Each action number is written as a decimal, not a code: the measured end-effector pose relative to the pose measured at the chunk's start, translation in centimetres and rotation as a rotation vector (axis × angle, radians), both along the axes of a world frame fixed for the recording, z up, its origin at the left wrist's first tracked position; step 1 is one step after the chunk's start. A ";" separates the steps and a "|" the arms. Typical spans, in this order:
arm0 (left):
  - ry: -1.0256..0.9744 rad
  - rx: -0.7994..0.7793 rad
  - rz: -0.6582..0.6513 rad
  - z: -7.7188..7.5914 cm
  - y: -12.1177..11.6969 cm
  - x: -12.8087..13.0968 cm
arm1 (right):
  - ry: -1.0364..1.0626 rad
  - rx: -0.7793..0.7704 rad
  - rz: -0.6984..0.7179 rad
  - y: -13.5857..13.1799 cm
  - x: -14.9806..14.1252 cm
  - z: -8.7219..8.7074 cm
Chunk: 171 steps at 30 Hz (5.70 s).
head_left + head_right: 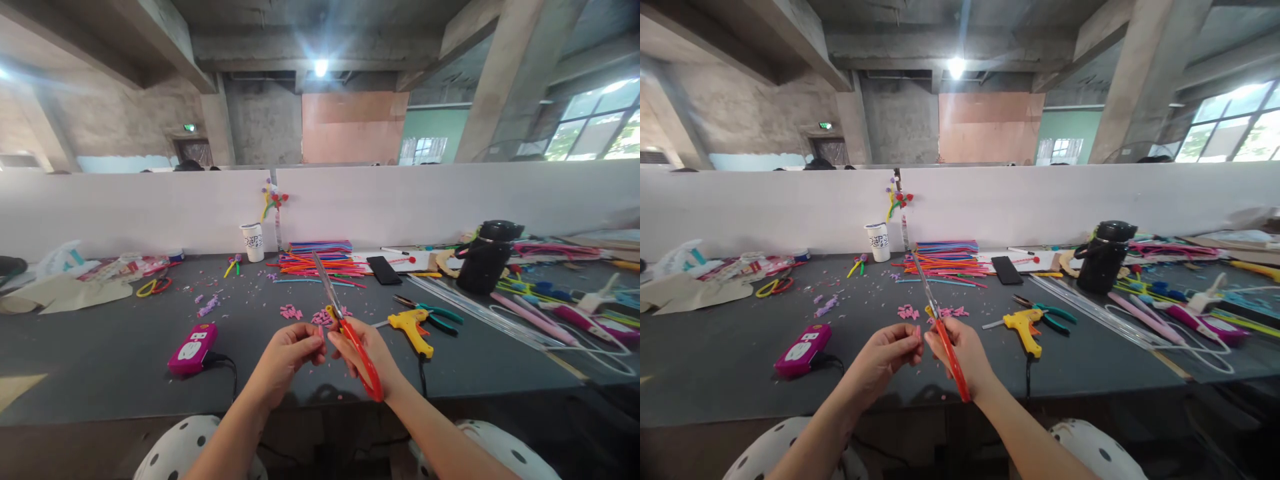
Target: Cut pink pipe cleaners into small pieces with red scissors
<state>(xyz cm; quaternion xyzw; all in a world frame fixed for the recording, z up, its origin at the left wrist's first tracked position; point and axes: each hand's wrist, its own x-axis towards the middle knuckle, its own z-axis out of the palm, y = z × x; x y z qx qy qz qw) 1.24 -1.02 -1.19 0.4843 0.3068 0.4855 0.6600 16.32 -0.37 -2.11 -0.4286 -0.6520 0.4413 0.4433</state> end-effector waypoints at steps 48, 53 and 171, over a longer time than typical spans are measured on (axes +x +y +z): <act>-0.091 0.181 0.502 0.7 0.3 -1.7 | -0.963 0.505 -0.216 -1.0 0.3 -1.6; -0.111 0.157 0.499 0.8 0.3 -1.6 | -0.991 0.529 -0.221 -0.9 0.5 -1.7; 0.159 0.067 -0.061 0.2 -0.3 -0.2 | 0.122 -0.099 0.100 -0.4 0.0 1.5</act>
